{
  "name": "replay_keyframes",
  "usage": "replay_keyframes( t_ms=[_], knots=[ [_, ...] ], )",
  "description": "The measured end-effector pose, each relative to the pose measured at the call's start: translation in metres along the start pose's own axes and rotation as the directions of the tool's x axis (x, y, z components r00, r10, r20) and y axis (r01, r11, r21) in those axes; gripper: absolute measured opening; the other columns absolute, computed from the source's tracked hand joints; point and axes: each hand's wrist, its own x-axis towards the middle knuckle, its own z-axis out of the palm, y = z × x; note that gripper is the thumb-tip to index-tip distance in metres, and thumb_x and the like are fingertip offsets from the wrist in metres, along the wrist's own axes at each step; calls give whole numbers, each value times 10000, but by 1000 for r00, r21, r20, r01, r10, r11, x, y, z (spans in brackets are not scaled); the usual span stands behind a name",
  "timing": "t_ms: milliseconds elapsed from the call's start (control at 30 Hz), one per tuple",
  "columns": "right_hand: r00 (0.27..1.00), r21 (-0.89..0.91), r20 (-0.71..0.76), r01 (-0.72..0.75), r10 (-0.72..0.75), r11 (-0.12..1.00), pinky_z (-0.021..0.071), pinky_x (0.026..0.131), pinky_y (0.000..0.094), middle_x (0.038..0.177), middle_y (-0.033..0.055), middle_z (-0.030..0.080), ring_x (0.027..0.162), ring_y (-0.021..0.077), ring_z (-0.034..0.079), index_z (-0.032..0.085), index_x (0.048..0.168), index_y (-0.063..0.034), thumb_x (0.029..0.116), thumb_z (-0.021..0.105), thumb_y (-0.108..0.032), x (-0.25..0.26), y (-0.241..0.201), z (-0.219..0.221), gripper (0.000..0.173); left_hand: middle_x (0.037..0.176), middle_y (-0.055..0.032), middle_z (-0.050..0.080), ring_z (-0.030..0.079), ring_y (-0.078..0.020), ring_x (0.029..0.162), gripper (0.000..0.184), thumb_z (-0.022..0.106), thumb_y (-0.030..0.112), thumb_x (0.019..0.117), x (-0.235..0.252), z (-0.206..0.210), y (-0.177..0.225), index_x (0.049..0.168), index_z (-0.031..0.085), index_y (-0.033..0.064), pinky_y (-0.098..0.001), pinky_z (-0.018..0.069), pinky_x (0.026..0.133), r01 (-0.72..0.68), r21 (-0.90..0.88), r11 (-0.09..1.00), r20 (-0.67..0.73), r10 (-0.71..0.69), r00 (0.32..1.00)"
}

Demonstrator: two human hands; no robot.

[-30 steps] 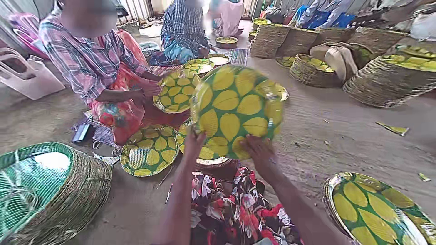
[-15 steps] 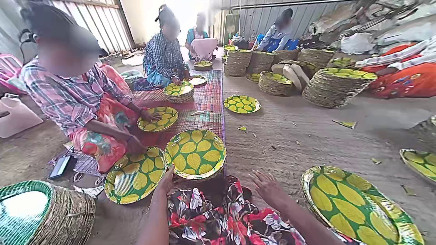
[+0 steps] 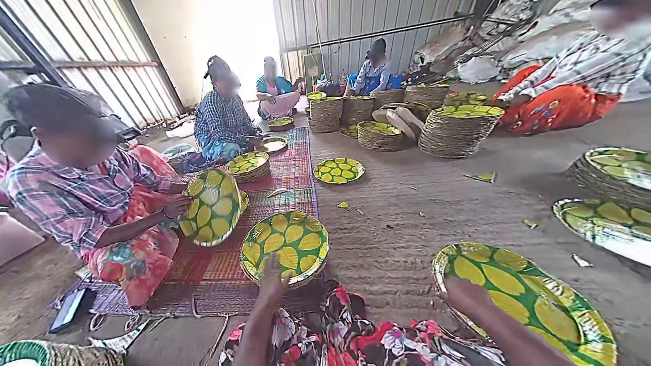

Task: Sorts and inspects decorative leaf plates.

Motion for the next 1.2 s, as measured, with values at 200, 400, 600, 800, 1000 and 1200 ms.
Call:
replay_keyframes(
  t_ms=[200,400,600,800,1000,1200],
  knots=[
    [982,70,113,-158,149,985,442,1058,642,1400,303,591,1338,454,555,621,1289,97,1029,595,-409,22,2,29,570,1736,-143,88,26,-338,1609,781,602,307,1026,17,66,56,1660,178,138,-671,51,1240,-145,319,937,389,10,921],
    [983,91,75,-174,168,981,479,1042,590,1374,298,603,1318,441,573,616,1270,111,1009,573,-105,19,-7,30,342,1732,-110,147,107,-366,1598,643,529,81,1030,29,74,25,1627,287,86,-772,162,1168,45,462,886,254,-180,950],
    [964,145,51,-264,259,954,484,1018,615,1365,302,606,1296,457,583,627,1257,103,997,633,-168,28,7,29,376,1736,-64,155,94,-320,1606,660,505,6,1015,23,64,21,1630,294,119,-737,137,1196,-3,444,896,318,-154,936],
    [942,241,-68,-305,330,921,468,1045,608,1384,296,593,1318,443,570,586,1317,104,1010,581,-119,27,11,28,380,1732,-103,153,93,-303,1608,652,517,238,1064,22,70,19,1640,247,96,-677,54,1238,10,403,915,259,-125,958],
    [902,302,-425,64,74,951,464,1044,613,1450,328,516,1363,480,510,503,1420,109,1046,415,29,3,-4,10,392,1653,-283,273,214,-437,1562,683,586,270,1018,10,79,59,1572,343,-47,-673,119,1230,-318,240,917,-97,349,932],
    [833,-8,-207,522,-513,853,461,1014,632,1291,288,641,1227,469,612,649,1260,57,1049,440,6,12,-37,40,301,1670,-234,275,208,-376,1577,632,490,291,1063,3,121,139,1584,330,-30,-598,86,1269,-532,192,825,145,512,847]
  ],
)
